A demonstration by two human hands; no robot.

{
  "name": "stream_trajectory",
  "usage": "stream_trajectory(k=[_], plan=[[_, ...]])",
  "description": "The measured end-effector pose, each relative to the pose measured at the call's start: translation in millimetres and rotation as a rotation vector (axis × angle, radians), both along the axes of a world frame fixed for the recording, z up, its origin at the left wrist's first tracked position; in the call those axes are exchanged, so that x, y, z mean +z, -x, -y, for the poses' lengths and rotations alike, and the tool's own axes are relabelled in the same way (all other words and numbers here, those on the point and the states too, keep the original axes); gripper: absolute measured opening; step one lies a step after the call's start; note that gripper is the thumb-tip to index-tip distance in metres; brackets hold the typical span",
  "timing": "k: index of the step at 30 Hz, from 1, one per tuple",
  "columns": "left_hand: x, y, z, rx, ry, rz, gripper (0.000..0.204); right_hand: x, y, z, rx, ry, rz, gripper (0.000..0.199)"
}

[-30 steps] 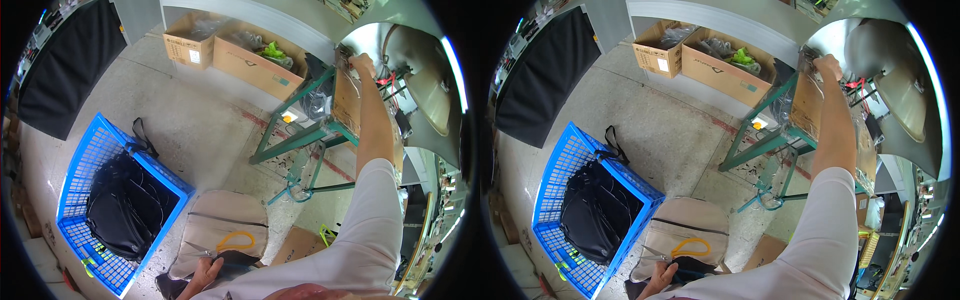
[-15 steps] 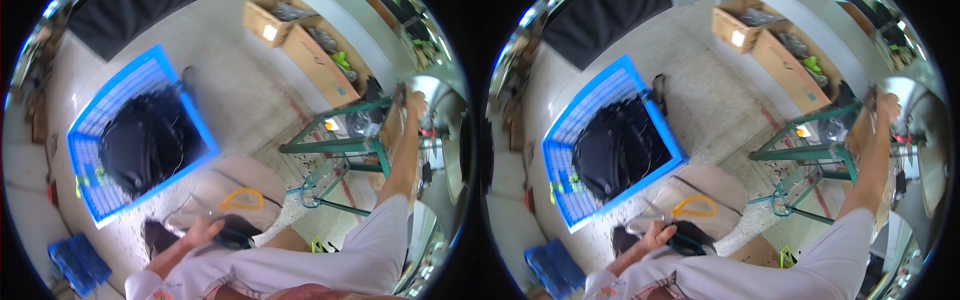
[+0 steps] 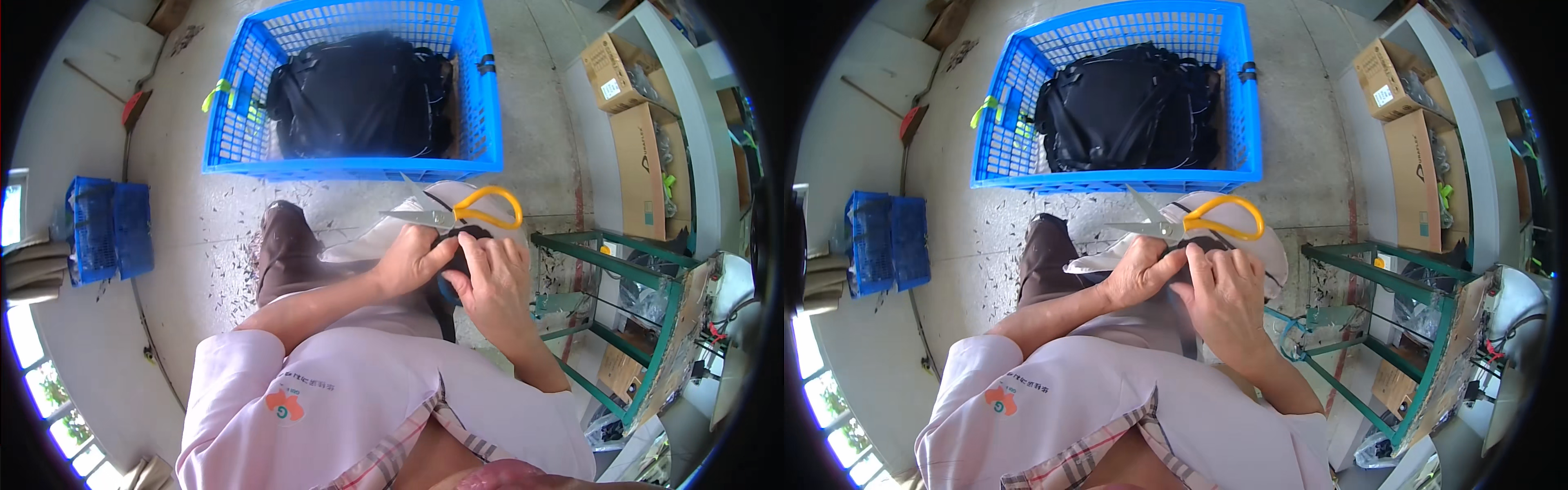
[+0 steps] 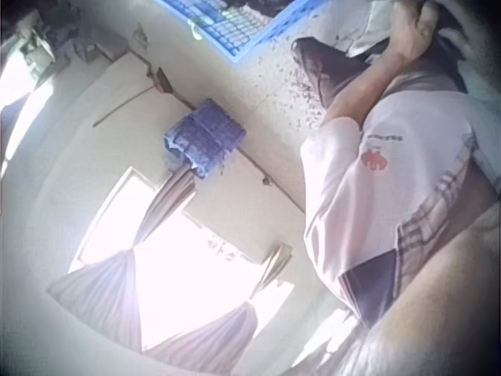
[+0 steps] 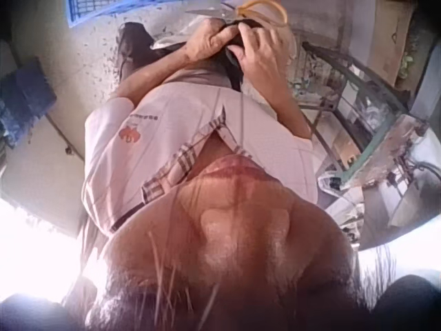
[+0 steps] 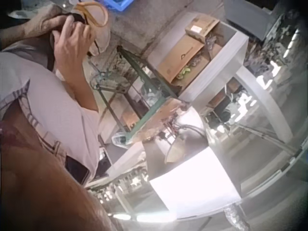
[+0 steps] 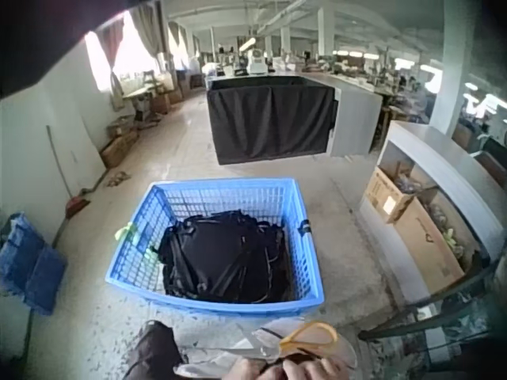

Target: Trimming loose threads from black bags using scissors.

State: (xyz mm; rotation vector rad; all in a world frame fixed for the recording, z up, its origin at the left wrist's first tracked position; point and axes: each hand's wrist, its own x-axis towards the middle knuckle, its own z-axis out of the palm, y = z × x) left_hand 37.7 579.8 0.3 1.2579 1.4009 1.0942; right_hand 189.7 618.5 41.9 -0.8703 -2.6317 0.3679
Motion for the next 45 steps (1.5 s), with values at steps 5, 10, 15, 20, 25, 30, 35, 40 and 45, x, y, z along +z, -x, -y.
stream_trajectory(k=[5, 10, 15, 20, 25, 30, 35, 40, 45], plan=[[1, 27, 31, 0.015, 0.175, -0.07, 0.029, 3, 26, 40, 0.032, 0.019, 0.09, 0.062], [3, 50, 52, 0.158, -0.007, -0.079, 0.035, 1, 45, 47, 0.009, 0.229, -0.069, 0.068], [10, 78, 64, 0.201, -0.124, -0.19, 0.036, 10, 75, 59, -0.142, 0.042, 0.03, 0.068], [30, 102, 75, 0.226, -0.095, -0.15, 0.035, 8, 107, 55, 0.12, -0.205, 0.159, 0.058], [52, 129, 87, 0.183, -0.045, -0.128, 0.029, 22, 132, 41, 0.22, -0.02, 0.128, 0.054], [62, 149, 102, 0.171, -0.047, -0.215, 0.02, 24, 155, 33, 0.352, 0.118, -0.155, 0.034], [85, 160, 126, 0.164, 0.16, -0.163, 0.021, 34, 164, 34, 0.355, 0.207, -0.246, 0.025], [148, 187, 152, 0.298, 0.236, 0.011, 0.02, 41, 176, -2, 0.714, 1.002, -0.682, 0.025], [182, 219, 203, 0.81, -0.05, 0.369, 0.025, 37, 188, -26, 0.832, 1.571, -0.849, 0.035]])
